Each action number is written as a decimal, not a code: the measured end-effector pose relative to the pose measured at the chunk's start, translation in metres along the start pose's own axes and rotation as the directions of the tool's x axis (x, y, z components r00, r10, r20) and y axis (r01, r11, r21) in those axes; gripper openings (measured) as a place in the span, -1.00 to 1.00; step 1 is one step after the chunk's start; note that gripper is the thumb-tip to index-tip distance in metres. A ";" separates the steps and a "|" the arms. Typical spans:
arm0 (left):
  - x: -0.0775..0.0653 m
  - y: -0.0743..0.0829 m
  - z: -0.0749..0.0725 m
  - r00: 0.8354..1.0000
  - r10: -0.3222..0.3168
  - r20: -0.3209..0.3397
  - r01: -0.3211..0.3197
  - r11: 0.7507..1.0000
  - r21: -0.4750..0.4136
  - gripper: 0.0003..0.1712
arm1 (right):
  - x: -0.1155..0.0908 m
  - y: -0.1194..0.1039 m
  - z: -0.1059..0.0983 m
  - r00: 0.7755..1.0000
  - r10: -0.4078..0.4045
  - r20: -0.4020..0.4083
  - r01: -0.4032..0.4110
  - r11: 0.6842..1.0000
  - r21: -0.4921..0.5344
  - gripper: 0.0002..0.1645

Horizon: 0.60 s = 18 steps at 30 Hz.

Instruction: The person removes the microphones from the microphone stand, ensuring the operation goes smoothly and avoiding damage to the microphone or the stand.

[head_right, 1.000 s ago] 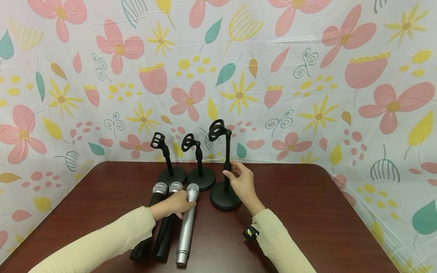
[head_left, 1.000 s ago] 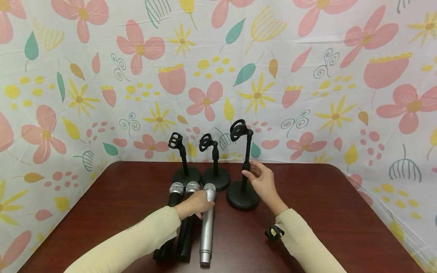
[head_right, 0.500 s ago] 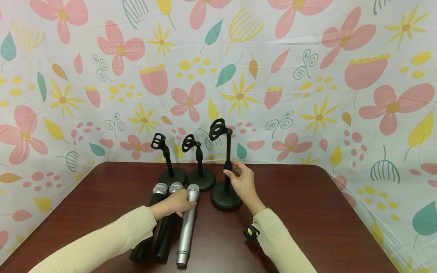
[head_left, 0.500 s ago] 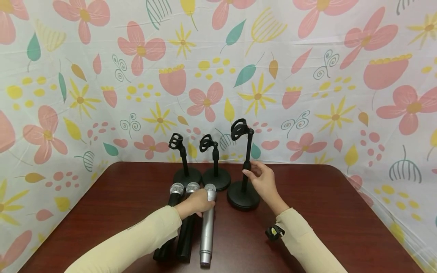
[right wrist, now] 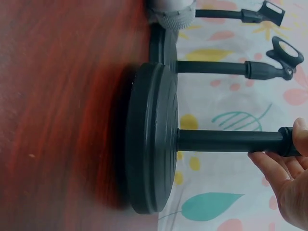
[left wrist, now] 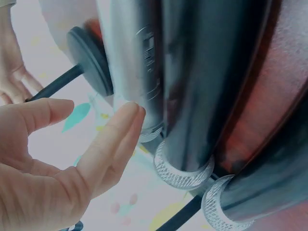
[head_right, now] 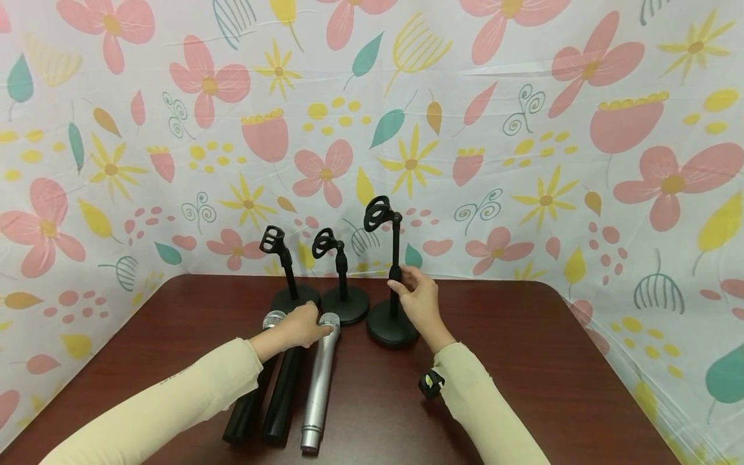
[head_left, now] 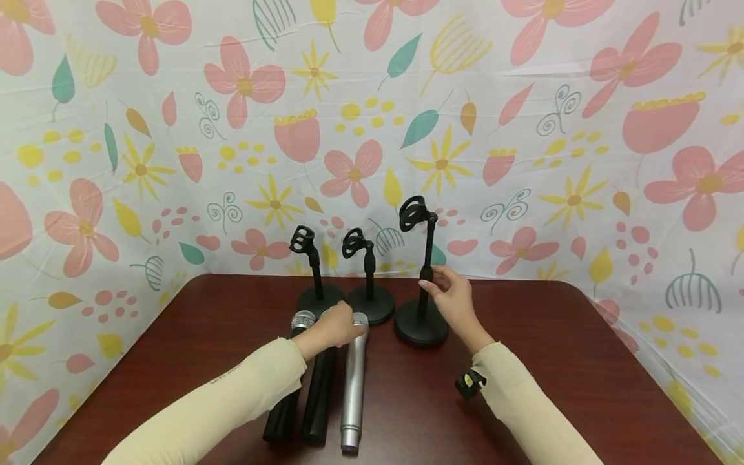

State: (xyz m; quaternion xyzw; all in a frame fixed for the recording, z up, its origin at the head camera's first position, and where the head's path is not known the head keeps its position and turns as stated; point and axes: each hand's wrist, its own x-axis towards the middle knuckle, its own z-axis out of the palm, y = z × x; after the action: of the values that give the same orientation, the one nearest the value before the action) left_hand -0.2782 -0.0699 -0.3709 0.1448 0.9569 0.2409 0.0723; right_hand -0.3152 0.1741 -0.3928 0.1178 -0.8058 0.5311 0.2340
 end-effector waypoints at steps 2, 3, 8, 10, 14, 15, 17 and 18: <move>0.002 0.002 -0.004 1.000 -0.009 -0.004 0.009 1.000 -0.016 -0.20 | 0.004 0.002 -0.001 1.000 0.011 0.002 -0.011 1.000 0.005 -0.55; 0.002 0.002 -0.006 1.000 -0.011 -0.006 0.011 1.000 -0.027 -0.18 | 0.006 0.003 -0.001 1.000 0.017 0.001 -0.017 1.000 0.009 -0.56; 0.006 0.007 -0.014 0.999 -0.012 -0.042 0.009 0.997 -0.076 -0.21 | 0.014 0.006 -0.002 0.999 0.039 0.003 -0.039 0.997 0.070 -0.58; 0.007 0.010 -0.017 0.998 -0.009 -0.056 0.003 0.995 -0.099 -0.31 | 0.016 0.007 -0.002 0.999 0.047 0.003 -0.047 0.995 0.087 -0.59; 0.007 0.013 -0.021 0.997 -0.015 -0.075 0.001 0.985 -0.175 -0.53 | 0.022 0.010 0.001 0.999 0.051 0.000 -0.051 0.996 0.067 -0.58; 0.007 0.013 -0.021 0.997 -0.020 -0.078 0.004 0.981 -0.195 -0.55 | 0.023 0.011 0.002 0.999 0.054 0.001 -0.054 0.996 0.065 -0.58; 0.007 0.014 -0.022 0.996 -0.023 -0.088 0.002 0.972 -0.237 -0.59 | 0.026 0.013 0.004 0.998 0.064 -0.003 -0.063 0.995 0.075 -0.58; 0.007 0.014 -0.023 0.995 -0.023 -0.100 -0.003 0.969 -0.247 -0.60 | 0.028 0.014 0.005 0.997 0.073 -0.005 -0.073 0.994 0.083 -0.58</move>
State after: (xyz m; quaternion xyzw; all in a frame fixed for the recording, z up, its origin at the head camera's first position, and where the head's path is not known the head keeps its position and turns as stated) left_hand -0.2866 -0.0656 -0.3448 0.1174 0.9228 0.3646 0.0421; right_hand -0.3465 0.1774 -0.3917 0.0960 -0.7860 0.5727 0.2125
